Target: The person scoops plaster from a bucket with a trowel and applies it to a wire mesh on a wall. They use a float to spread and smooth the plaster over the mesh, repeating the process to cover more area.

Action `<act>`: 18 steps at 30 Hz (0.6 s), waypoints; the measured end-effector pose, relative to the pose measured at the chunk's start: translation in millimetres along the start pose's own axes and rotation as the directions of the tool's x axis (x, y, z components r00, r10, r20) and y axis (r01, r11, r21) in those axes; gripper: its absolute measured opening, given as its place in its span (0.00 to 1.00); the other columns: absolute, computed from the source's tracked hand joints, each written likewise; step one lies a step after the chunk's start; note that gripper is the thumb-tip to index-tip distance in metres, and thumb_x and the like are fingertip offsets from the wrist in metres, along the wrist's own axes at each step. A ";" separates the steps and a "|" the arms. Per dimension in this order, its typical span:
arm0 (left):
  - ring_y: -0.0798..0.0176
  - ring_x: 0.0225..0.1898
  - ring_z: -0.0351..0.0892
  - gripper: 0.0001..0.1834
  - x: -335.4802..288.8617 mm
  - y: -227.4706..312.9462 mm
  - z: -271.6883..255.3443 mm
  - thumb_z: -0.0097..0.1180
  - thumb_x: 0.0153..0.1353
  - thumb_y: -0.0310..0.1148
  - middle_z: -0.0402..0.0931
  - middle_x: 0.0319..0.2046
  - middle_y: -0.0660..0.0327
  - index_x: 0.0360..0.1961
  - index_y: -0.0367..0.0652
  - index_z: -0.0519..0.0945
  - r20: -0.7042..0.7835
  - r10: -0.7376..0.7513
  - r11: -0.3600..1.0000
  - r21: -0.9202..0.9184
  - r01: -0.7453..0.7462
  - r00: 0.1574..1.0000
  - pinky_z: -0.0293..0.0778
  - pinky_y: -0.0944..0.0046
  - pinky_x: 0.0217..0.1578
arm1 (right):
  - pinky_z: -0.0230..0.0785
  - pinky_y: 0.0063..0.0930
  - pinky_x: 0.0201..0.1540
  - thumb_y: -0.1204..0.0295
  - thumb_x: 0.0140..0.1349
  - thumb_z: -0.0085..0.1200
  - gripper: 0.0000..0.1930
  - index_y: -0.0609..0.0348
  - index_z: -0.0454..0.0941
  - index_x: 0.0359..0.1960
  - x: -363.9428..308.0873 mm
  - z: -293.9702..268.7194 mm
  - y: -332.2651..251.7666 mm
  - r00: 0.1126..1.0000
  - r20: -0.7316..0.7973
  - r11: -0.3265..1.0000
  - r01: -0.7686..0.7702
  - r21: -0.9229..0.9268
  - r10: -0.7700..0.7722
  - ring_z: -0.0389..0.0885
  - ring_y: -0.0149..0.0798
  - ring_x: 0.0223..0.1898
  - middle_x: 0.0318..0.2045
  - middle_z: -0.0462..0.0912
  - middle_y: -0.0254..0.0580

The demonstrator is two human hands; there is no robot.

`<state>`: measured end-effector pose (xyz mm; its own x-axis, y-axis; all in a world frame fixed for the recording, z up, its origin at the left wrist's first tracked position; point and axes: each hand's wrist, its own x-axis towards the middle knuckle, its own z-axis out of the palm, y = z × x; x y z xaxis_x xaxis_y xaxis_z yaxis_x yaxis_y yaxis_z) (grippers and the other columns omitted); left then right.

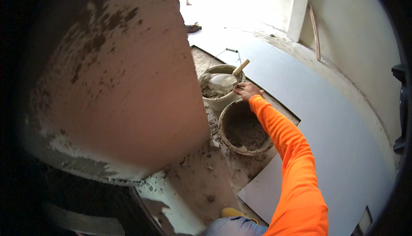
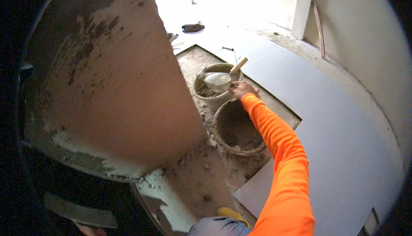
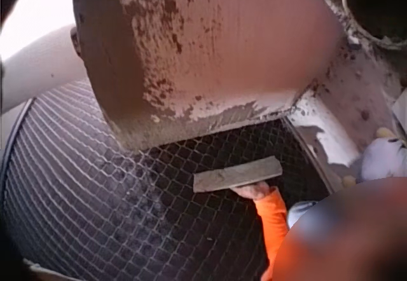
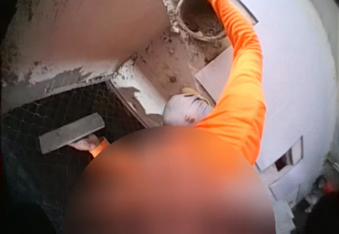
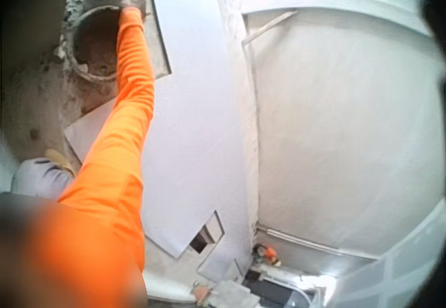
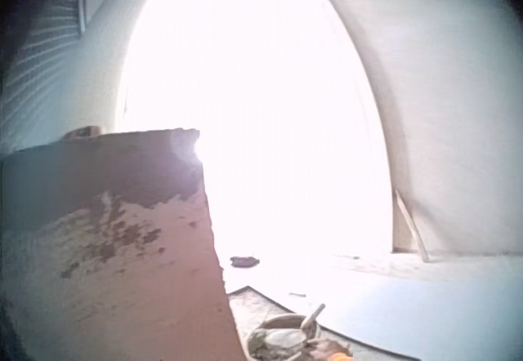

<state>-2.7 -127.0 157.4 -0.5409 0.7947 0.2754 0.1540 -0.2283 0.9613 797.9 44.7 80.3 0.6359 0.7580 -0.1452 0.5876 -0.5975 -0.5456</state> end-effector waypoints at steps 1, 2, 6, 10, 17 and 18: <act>0.49 0.66 0.66 0.42 -3.2 -0.7 -9.3 0.49 0.69 0.58 0.62 0.69 0.54 0.76 0.46 0.56 0.015 0.029 1.000 -0.001 -0.029 0.999 0.66 0.45 0.66 | 0.46 0.63 0.71 0.39 0.60 0.61 0.30 0.36 0.81 0.60 -4.6 -3.9 2.4 1.000 -0.022 0.997 0.017 0.078 -0.016 0.76 0.39 0.64 0.58 0.83 0.30; 0.49 0.66 0.66 0.42 -5.3 -2.3 -15.4 0.49 0.69 0.58 0.62 0.69 0.54 0.76 0.46 0.56 0.064 0.074 0.997 0.003 -0.074 0.995 0.66 0.45 0.66 | 0.51 0.58 0.69 0.41 0.61 0.62 0.30 0.42 0.81 0.60 -7.1 -8.4 2.1 0.999 -0.023 0.993 -0.033 0.113 0.036 0.80 0.36 0.60 0.54 0.87 0.30; 0.53 0.63 0.70 0.38 -24.0 -6.3 -12.5 0.50 0.74 0.49 0.66 0.66 0.55 0.77 0.45 0.54 0.004 -0.122 0.968 -0.218 0.120 0.992 0.71 0.50 0.63 | 0.69 0.41 0.62 0.45 0.60 0.64 0.28 0.40 0.82 0.60 -8.0 -17.7 -5.2 0.990 -0.138 1.000 -0.009 -0.030 0.005 0.83 0.40 0.56 0.49 0.88 0.37; 0.56 0.56 0.76 0.38 -38.0 9.8 15.7 0.50 0.72 0.51 0.70 0.61 0.56 0.76 0.46 0.56 -0.153 -0.106 0.969 -0.238 0.067 0.983 0.78 0.52 0.56 | 0.74 0.39 0.57 0.46 0.60 0.64 0.27 0.41 0.82 0.59 4.9 -10.9 -6.4 0.985 -0.170 0.994 0.012 -0.105 -0.029 0.84 0.44 0.55 0.50 0.87 0.38; 0.57 0.57 0.77 0.28 -61.1 45.2 4.5 0.51 0.75 0.44 0.72 0.60 0.58 0.70 0.47 0.64 -0.051 0.003 0.944 -0.328 -0.020 0.999 0.75 0.54 0.59 | 0.75 0.32 0.53 0.64 0.67 0.63 0.16 0.61 0.81 0.51 -52.8 -7.2 26.0 0.871 -0.388 0.837 0.436 0.330 -0.300 0.84 0.40 0.47 0.44 0.86 0.48; 0.58 0.57 0.77 0.25 -56.0 47.2 1.5 0.48 0.76 0.45 0.73 0.60 0.59 0.69 0.47 0.66 -0.057 -0.048 0.926 -0.378 0.023 0.997 0.75 0.55 0.59 | 0.75 0.33 0.53 0.64 0.67 0.62 0.17 0.64 0.80 0.50 -78.6 -11.6 28.4 0.824 -0.472 0.771 0.510 0.381 -0.312 0.83 0.42 0.47 0.45 0.85 0.49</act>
<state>36.2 -181.4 187.3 -0.5940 0.7713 0.2285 -0.1820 -0.4055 0.8958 770.4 -34.9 85.8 0.5772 0.6878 0.4402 0.5867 0.0257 -0.8094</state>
